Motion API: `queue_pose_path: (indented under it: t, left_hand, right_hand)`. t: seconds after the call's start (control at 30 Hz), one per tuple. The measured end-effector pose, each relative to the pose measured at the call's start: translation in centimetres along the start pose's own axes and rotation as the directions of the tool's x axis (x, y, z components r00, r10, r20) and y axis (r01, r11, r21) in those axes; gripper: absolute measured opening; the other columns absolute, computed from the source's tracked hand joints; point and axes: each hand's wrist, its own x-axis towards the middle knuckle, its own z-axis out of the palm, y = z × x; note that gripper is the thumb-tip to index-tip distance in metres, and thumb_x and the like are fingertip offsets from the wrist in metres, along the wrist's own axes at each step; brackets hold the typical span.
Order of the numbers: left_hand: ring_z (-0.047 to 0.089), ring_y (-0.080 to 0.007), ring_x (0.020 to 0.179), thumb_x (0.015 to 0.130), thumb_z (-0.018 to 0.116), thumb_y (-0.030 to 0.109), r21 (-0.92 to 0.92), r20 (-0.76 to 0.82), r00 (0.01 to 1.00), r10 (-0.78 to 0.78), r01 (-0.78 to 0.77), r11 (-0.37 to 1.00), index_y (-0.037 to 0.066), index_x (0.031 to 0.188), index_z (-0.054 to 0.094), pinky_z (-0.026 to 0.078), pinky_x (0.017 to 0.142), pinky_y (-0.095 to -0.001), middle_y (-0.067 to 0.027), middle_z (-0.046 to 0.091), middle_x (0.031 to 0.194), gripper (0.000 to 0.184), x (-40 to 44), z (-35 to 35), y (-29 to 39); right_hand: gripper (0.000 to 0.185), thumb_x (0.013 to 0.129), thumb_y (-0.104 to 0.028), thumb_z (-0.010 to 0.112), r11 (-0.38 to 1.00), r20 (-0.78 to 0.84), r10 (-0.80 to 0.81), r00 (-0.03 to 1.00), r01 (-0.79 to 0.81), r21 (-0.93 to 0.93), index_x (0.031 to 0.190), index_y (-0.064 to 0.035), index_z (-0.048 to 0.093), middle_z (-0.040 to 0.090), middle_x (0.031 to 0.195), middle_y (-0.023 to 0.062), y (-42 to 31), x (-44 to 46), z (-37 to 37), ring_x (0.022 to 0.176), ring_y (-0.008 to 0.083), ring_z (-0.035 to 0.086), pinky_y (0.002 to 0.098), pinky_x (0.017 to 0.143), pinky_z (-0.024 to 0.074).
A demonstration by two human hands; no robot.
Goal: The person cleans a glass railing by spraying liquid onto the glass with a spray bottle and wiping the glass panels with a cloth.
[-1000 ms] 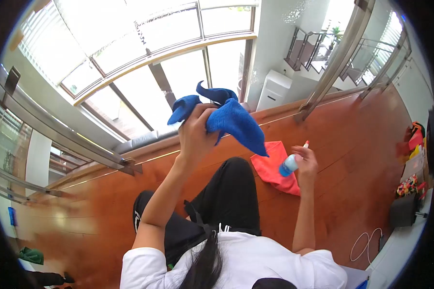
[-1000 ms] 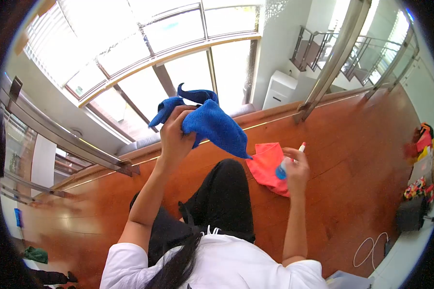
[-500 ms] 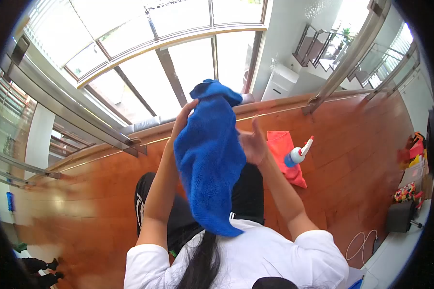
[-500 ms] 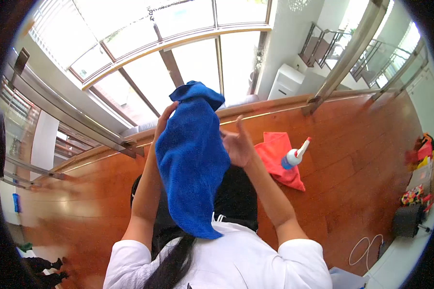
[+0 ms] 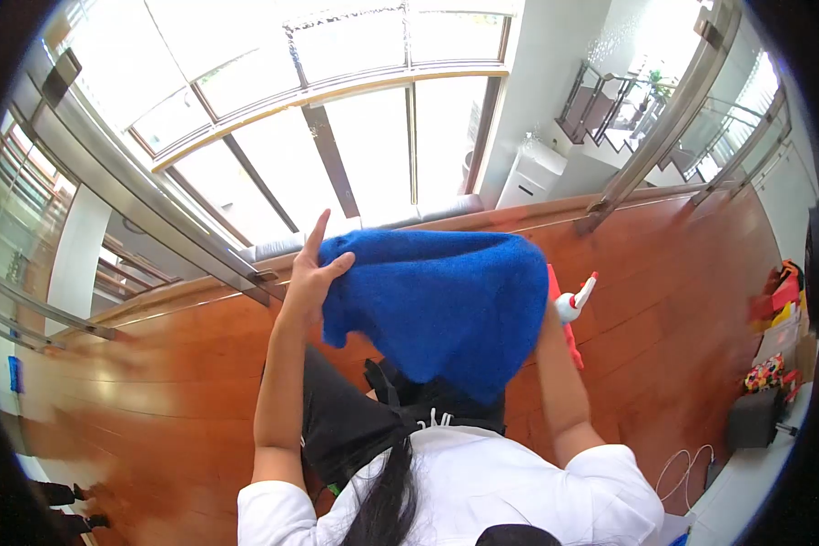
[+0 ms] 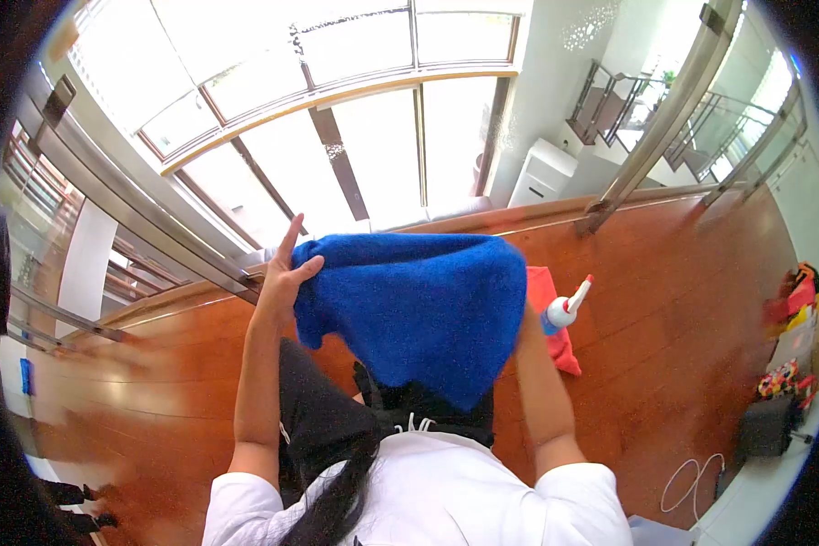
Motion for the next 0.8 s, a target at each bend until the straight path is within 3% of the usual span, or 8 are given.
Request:
queue_pose_path:
  t: [0.2, 0.3, 0.37, 0.47, 0.53, 0.67, 0.7, 0.8]
  left_hand:
    - [0.057, -0.0158, 0.093, 0.074, 0.072, 0.007, 0.32, 0.084, 0.994, -0.065, 0.035, 0.947, 0.001, 0.126, 0.05, 0.047, 0.082, -0.0293, -0.0115, 0.058, 0.109, 0.057, -1.9, -5.5, -1.6]
    - [0.06, -0.0244, 0.094, 0.07, 0.074, 0.01, 0.653, 0.146, 0.972, 0.186, -0.236, 0.719, -0.002, 0.114, 0.056, 0.048, 0.082, -0.0324, -0.0176, 0.06, 0.105, 0.049, -3.7, -6.6, -0.2]
    - [0.061, -0.028, 0.092, 0.069, 0.075, 0.011, 0.754, 0.164, 0.938, 0.304, -0.318, 0.575, -0.002, 0.108, 0.059, 0.048, 0.08, -0.0341, -0.0185, 0.06, 0.102, 0.044, -4.1, -6.7, 1.2]
    - [0.06, -0.0331, 0.085, 0.067, 0.077, 0.017, 0.917, 0.024, 0.939, 0.342, -0.157, 0.367, 0.001, 0.093, 0.063, 0.049, 0.075, -0.0384, -0.0176, 0.057, 0.093, 0.034, -5.7, -5.9, 5.2]
    - [0.058, -0.0313, 0.077, 0.066, 0.079, 0.023, 0.94, -0.093, 0.89, 0.446, -0.07, 0.335, 0.002, 0.081, 0.062, 0.048, 0.069, -0.0409, -0.0138, 0.054, 0.086, 0.031, -5.4, -5.6, 8.1]
    - [0.057, -0.0335, 0.079, 0.066, 0.078, 0.038, 0.954, -0.111, 0.605, 0.788, -0.157, 0.254, -0.001, 0.074, 0.063, 0.046, 0.072, -0.0404, -0.0144, 0.054, 0.087, 0.043, -2.9, -6.9, 15.3]
    - [0.056, -0.0336, 0.083, 0.067, 0.076, 0.045, 0.95, -0.187, 0.471, 0.862, -0.138, 0.282, -0.001, 0.078, 0.065, 0.045, 0.076, -0.0414, -0.0152, 0.054, 0.088, 0.049, -2.1, -6.5, 18.0]
    - [0.056, -0.032, 0.09, 0.071, 0.068, 0.055, 0.959, 0.094, 0.084, 0.992, 0.261, -0.113, 0.003, 0.085, 0.067, 0.044, 0.08, -0.0412, -0.0166, 0.056, 0.093, 0.053, -0.1, -5.3, 28.2]
  right_hand:
    - [0.057, 0.089, -0.051, 0.048, 0.973, -0.036, 0.228, 0.973, -0.229, -0.026, 0.111, 0.0012, 0.056, 0.064, 0.105, 0.0125, -1.7, -1.3, 3.8, 0.091, 0.0271, 0.062, 0.0383, 0.086, 0.0495]
    - [0.045, 0.084, -0.039, 0.059, 0.786, -0.092, -0.026, 0.995, -0.036, -0.618, 0.104, 0.0014, 0.06, 0.065, 0.099, 0.0163, -2.8, -0.5, 4.4, 0.091, 0.0266, 0.063, 0.0401, 0.082, 0.0497]
    - [0.032, 0.078, -0.025, 0.067, -0.11, 0.135, -0.341, 0.93, 0.103, -0.989, 0.094, 0.0018, 0.062, 0.066, 0.091, 0.016, -4.5, -0.9, 7.5, 0.086, 0.0229, 0.064, 0.0382, 0.076, 0.0492]
    - [0.027, 0.077, -0.023, 0.069, -0.5, 0.036, -0.618, 0.785, -0.357, -0.789, 0.086, 0.002, 0.063, 0.064, 0.083, 0.0157, -6.5, -1.0, 15.0, 0.08, 0.021, 0.063, 0.0364, 0.073, 0.0479]
    - [0.031, 0.076, -0.028, 0.071, -0.56, 0.374, -0.718, 0.586, -0.168, -0.811, 0.08, 0.0018, 0.064, 0.061, 0.071, 0.0129, -7.8, -0.1, 16.9, 0.069, 0.0207, 0.061, 0.0362, 0.068, 0.0469]
    - [0.031, 0.074, -0.028, 0.073, -0.452, 0.493, -0.854, 0.167, 0.23, -0.862, 0.078, 0.0016, 0.063, 0.057, 0.064, 0.008, -13.1, 3.4, 23.7, 0.056, 0.0173, 0.052, 0.0319, 0.052, 0.0438]
    - [0.028, 0.076, -0.021, 0.072, 0.009, 0.163, -0.935, 0.315, 0.482, -0.876, 0.084, 0.0035, 0.061, 0.06, 0.07, 0.0077, -13.1, 2.9, 28.2, 0.056, 0.0151, 0.057, 0.0258, 0.047, 0.0449]
    - [0.053, 0.081, -0.02, 0.068, -0.156, 0.368, -0.93, 0.026, 0.875, -0.458, 0.114, 0.0157, 0.046, 0.06, 0.099, 0.019, -16.3, 6.6, 36.4, 0.087, 0.0238, 0.064, 0.0298, 0.069, 0.0548]
